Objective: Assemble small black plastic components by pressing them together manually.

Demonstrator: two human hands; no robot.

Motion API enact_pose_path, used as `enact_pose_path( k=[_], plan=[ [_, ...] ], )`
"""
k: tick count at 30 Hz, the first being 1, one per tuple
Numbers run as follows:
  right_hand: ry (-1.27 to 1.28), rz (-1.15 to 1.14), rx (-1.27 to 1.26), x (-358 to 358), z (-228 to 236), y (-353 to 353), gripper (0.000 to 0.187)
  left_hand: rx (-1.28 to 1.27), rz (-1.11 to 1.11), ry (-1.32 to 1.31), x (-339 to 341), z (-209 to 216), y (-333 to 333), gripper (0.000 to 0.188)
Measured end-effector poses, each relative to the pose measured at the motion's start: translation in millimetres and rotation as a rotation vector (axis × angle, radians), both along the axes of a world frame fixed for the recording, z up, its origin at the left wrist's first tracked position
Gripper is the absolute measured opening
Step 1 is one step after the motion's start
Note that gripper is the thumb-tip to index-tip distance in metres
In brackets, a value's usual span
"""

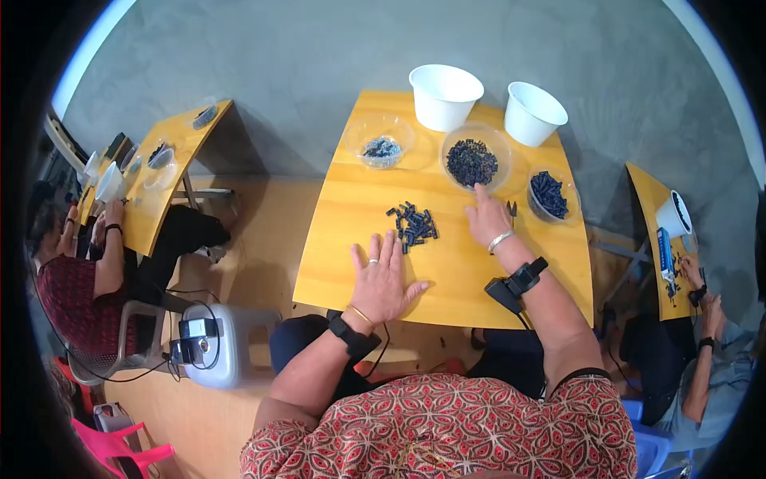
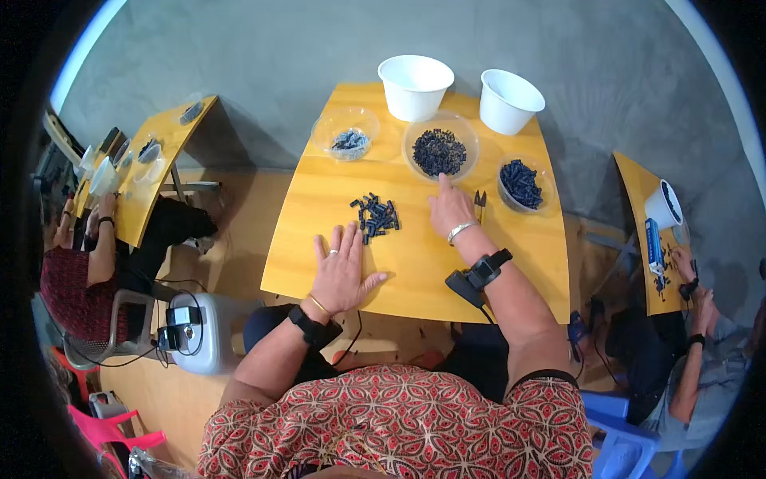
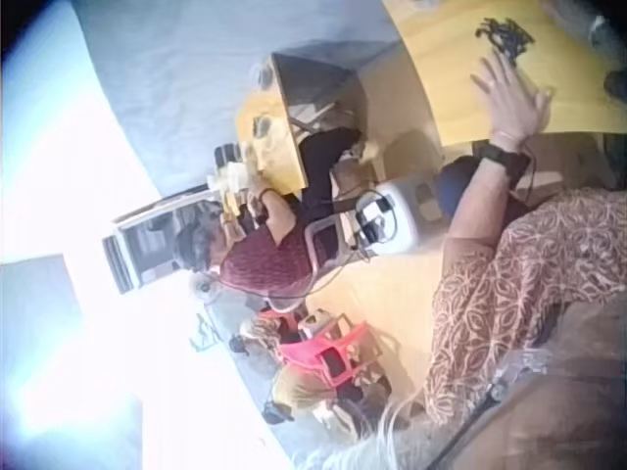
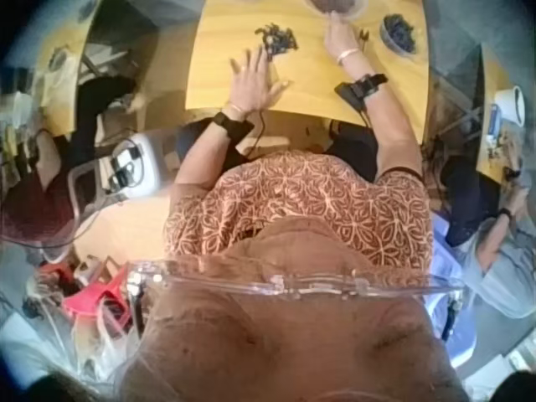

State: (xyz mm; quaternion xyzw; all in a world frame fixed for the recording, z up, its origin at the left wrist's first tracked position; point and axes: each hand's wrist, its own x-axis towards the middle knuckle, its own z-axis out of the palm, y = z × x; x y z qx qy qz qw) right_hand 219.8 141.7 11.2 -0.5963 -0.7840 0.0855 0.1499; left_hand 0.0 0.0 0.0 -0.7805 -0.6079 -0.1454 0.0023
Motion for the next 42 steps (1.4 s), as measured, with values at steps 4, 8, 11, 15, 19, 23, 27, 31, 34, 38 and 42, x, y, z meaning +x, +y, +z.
enact_pose_path(
  k=[4, 8, 11, 15, 19, 23, 27, 31, 34, 38, 42],
  plan=[
    [0.067, -0.002, 0.025, 0.3, 2.4, 1.2, 0.052, 0.004, -0.010, -0.015, -1.1, 1.3, -0.9, 0.090],
    [0.062, -0.002, 0.116, 5.0, 12.4, 14.1, 0.048, 0.022, -0.004, -0.029, 2.5, -1.6, -3.1, 0.089],
    [-0.018, -0.019, 0.101, 2.8, 13.7, 11.7, 0.047, 0.018, -0.009, -0.023, -1.0, -1.4, -1.9, 0.089],
    [-0.039, -0.035, 0.032, 1.8, 10.5, -0.8, 0.047, -0.007, -0.007, -0.015, 0.7, 1.4, -0.8, 0.089],
    [-0.016, 0.017, 0.139, 1.1, 4.5, -9.9, 0.048, -0.008, -0.007, -0.034, -0.8, 0.1, 0.4, 0.089],
    [0.004, 0.035, 0.139, 2.1, 4.2, -10.5, 0.051, -0.003, -0.009, -0.041, -0.6, -1.6, 1.8, 0.090],
    [0.053, 0.038, 0.195, 4.9, 4.5, -2.6, 0.053, -0.020, -0.016, -0.031, 0.1, 2.4, 2.0, 0.090],
    [0.047, 0.035, 0.145, 4.2, 12.0, 4.3, 0.054, -0.029, -0.005, -0.030, -0.5, 0.9, -0.5, 0.090],
    [0.067, 0.021, 0.109, 8.8, 12.3, 5.8, 0.058, -0.036, -0.010, -0.031, 1.9, 1.7, -0.9, 0.090],
    [0.141, 0.025, 0.107, 11.2, 21.9, -4.2, 0.061, -0.065, 0.004, -0.022, 2.9, 1.4, -1.3, 0.089],
    [0.241, 0.081, 0.201, 16.1, 45.7, -20.2, 0.061, -0.052, 0.016, -0.011, -0.3, -4.1, -2.9, 0.088]
  ],
)
